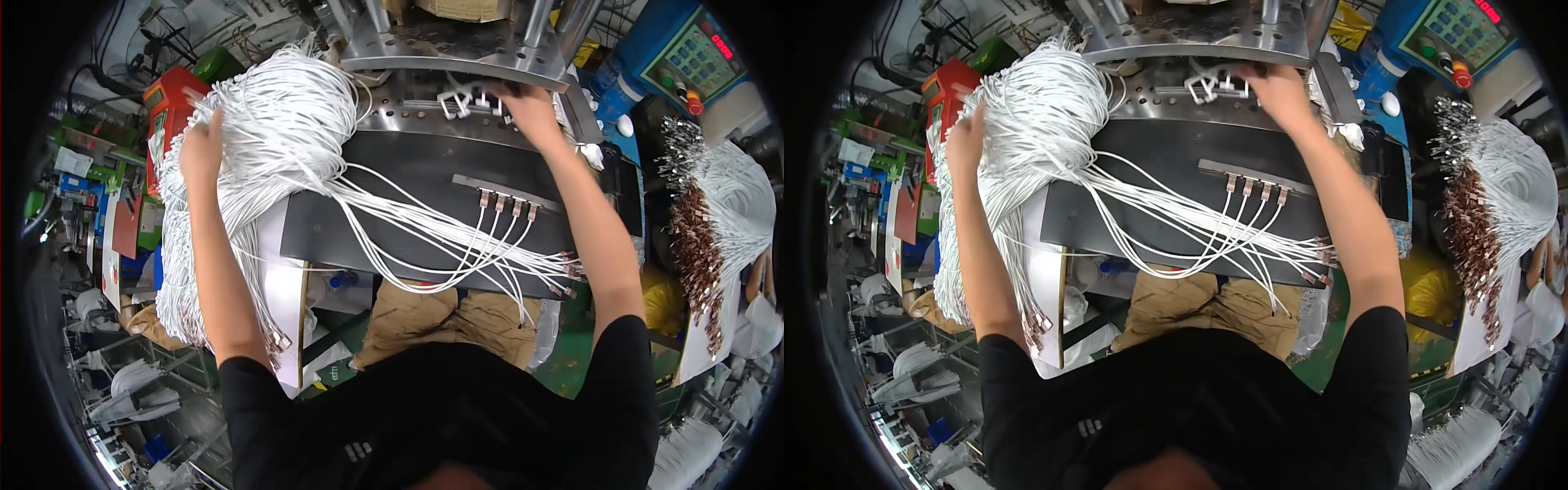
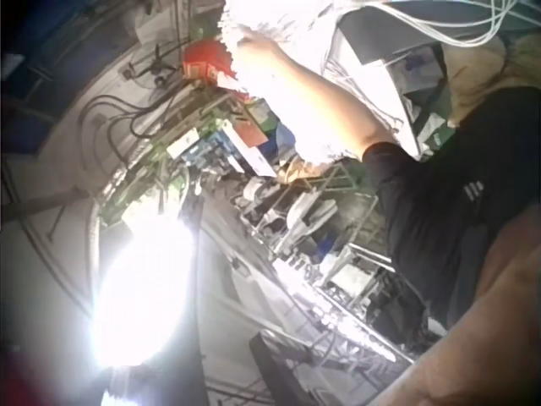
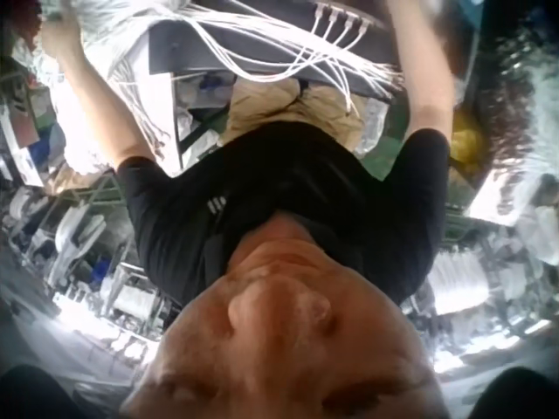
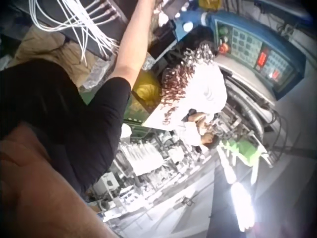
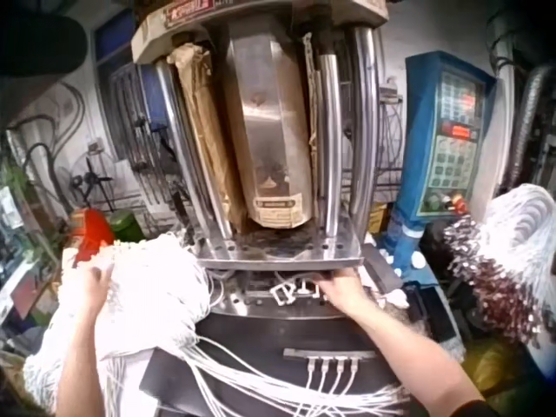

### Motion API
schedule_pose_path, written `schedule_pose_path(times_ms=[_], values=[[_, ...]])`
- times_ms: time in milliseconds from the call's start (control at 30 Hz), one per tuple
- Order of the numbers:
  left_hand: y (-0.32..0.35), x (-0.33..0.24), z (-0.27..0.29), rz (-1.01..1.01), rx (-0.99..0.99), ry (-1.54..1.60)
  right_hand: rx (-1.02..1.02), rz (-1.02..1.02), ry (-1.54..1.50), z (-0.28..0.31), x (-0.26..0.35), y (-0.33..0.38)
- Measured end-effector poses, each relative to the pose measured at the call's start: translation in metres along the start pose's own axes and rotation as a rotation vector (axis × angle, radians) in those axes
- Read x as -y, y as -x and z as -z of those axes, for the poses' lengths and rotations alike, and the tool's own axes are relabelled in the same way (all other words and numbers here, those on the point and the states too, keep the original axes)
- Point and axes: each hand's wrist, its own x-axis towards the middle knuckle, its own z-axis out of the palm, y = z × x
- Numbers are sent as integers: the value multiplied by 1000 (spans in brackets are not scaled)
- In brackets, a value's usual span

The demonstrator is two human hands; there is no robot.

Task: Organizing and grouping white wire harnesses at a manual assembly station.

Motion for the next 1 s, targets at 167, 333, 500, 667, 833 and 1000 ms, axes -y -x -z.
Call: schedule_pose_path(times_ms=[167,333,500,667,833,1000], values=[[126,-118,16,-68,33,666,203,-107,485,48,18,70],[273,-223,-17,-1164,75,849,267,-13,452,94,48,102],[291,-255,-12,-1023,214,830,531,-163,261,121,56,137],[273,-257,-21,-897,316,707,247,3,179,79,31,114],[234,-252,-30,-839,267,649,97,-21,108,25,5,27],[155,-290,-47,-771,121,547,32,-92,115,-31,-85,-75]])
